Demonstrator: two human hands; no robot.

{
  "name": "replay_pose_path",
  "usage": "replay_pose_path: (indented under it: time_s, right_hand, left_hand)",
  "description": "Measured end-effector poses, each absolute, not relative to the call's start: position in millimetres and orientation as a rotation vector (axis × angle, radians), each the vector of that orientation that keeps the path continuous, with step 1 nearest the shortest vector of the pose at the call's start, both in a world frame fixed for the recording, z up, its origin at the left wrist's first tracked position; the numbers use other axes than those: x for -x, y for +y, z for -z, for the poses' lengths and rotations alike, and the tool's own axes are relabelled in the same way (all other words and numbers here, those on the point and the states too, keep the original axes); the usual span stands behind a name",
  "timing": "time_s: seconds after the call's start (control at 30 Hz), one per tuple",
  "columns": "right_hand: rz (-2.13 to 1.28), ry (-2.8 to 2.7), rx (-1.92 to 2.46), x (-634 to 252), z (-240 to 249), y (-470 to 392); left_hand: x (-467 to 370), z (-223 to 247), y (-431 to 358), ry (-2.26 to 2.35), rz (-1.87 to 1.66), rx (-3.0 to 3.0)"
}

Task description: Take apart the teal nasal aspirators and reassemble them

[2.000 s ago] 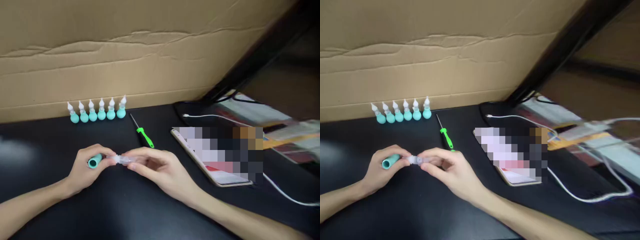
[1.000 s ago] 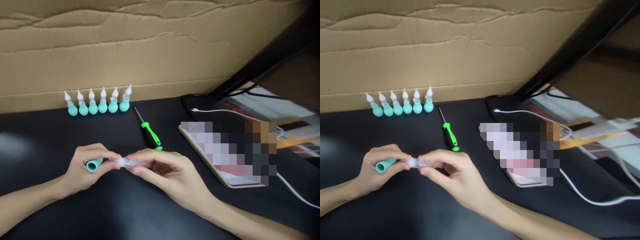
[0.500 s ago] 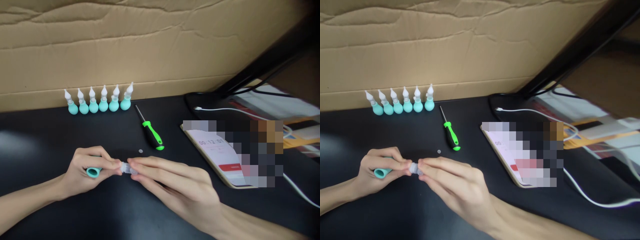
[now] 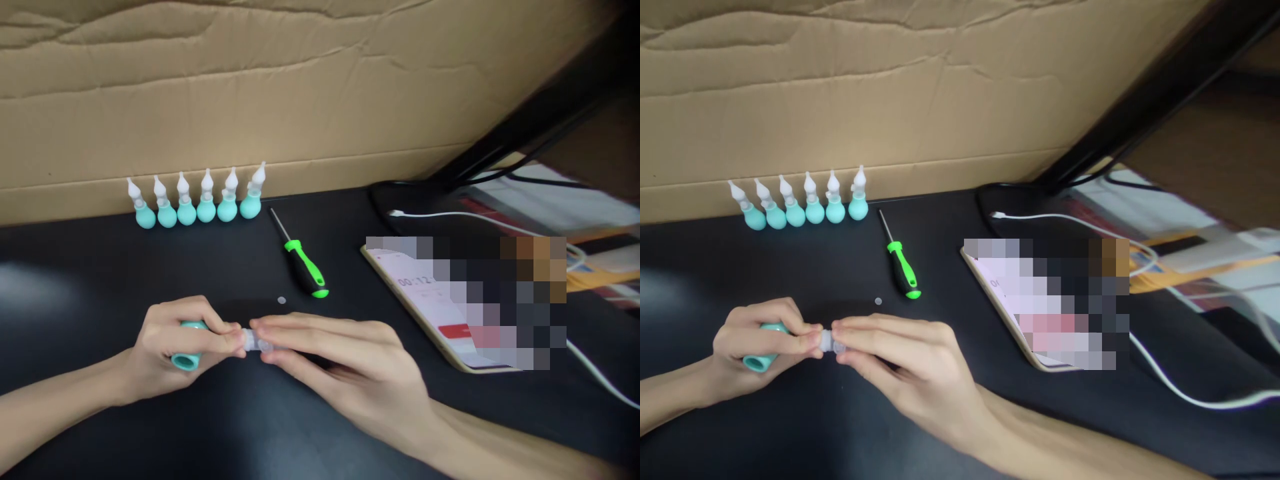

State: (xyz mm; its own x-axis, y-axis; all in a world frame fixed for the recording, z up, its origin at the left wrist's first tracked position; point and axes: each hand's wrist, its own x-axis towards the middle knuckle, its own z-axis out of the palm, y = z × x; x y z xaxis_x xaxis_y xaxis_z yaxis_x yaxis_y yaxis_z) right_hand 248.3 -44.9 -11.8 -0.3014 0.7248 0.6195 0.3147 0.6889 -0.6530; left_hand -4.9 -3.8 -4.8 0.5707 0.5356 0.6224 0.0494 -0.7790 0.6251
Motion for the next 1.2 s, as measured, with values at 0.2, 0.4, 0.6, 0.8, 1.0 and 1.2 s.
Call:
replay_pose_path:
  time_s: [0.2,0.4,0.6,0.8,1.0,1.2]
  right_hand:
    - [-0.862,-1.731,0.8,-246,18,-42]
    - [-0.661,-1.949,0.836,-255,6,-36]
    - [-0.119,-2.079,1.059,-274,5,-15]
    - [0.046,-2.36,1.13,-280,26,-5]
    - [0.101,-2.361,1.121,-278,27,-7]
    - [0.055,-2.349,1.055,-274,20,-10]
  left_hand:
    - [6,6,-4,0.432,-1.152,-2.184]
    - [3,3,-4,0.532,-1.225,-2.273]
    - [-1,9,-2,0.772,-1.159,-2.368]
    - [-1,15,-1,0.82,-1.042,-2.425]
    - [-1,16,-2,0.828,-0.961,-2.481]
    - [-1,17,-4,0.852,-0.97,-2.5]
